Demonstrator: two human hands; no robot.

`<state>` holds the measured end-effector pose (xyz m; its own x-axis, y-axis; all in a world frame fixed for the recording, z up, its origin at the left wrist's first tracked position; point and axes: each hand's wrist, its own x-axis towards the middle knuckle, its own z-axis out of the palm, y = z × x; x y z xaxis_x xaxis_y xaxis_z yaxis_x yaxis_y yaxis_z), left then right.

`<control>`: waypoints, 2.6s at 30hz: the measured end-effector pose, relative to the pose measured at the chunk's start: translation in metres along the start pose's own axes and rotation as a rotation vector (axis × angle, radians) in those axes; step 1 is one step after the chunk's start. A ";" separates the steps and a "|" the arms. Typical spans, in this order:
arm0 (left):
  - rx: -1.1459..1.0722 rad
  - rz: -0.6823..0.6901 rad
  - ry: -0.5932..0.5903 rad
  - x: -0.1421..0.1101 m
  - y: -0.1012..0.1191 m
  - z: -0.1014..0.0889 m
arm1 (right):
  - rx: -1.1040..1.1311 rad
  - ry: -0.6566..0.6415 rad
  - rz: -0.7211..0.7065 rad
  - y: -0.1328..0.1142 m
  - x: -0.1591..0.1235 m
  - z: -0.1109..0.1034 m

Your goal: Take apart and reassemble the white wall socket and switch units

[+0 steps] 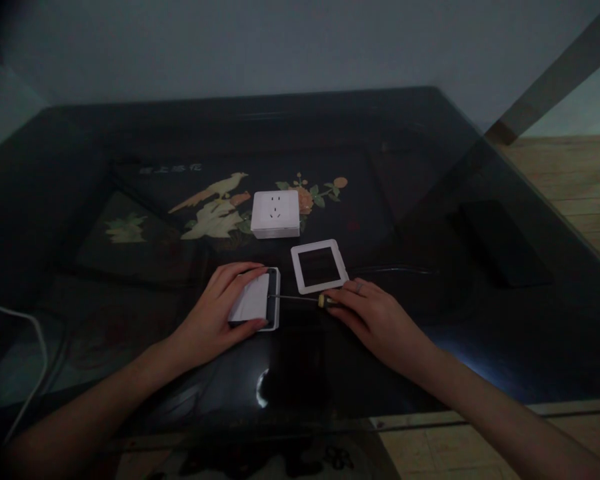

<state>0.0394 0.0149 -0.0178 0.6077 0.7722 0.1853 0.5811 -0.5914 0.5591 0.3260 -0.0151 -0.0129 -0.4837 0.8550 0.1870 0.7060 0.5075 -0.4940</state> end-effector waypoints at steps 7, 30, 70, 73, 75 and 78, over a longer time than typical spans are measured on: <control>0.011 0.010 -0.022 0.000 -0.002 -0.002 | 0.104 -0.107 0.116 0.004 -0.001 0.005; 0.006 0.029 -0.012 0.001 -0.006 -0.003 | -0.459 0.216 -0.241 -0.011 0.010 -0.023; 0.031 0.076 -0.010 0.002 -0.007 -0.003 | -0.234 0.245 -0.167 0.001 -0.002 0.019; 0.030 0.093 -0.050 0.002 -0.009 -0.005 | -0.156 0.139 -0.105 -0.006 0.002 0.010; 0.023 0.115 -0.076 0.002 -0.011 -0.006 | 0.016 -0.044 0.017 -0.013 0.004 0.002; 0.010 0.143 -0.113 0.003 -0.012 -0.007 | 0.288 -0.323 0.243 -0.022 0.004 -0.004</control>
<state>0.0299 0.0258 -0.0186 0.7410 0.6497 0.1697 0.4899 -0.6959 0.5252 0.3106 -0.0220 0.0019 -0.4910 0.8448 -0.2127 0.6683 0.2086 -0.7140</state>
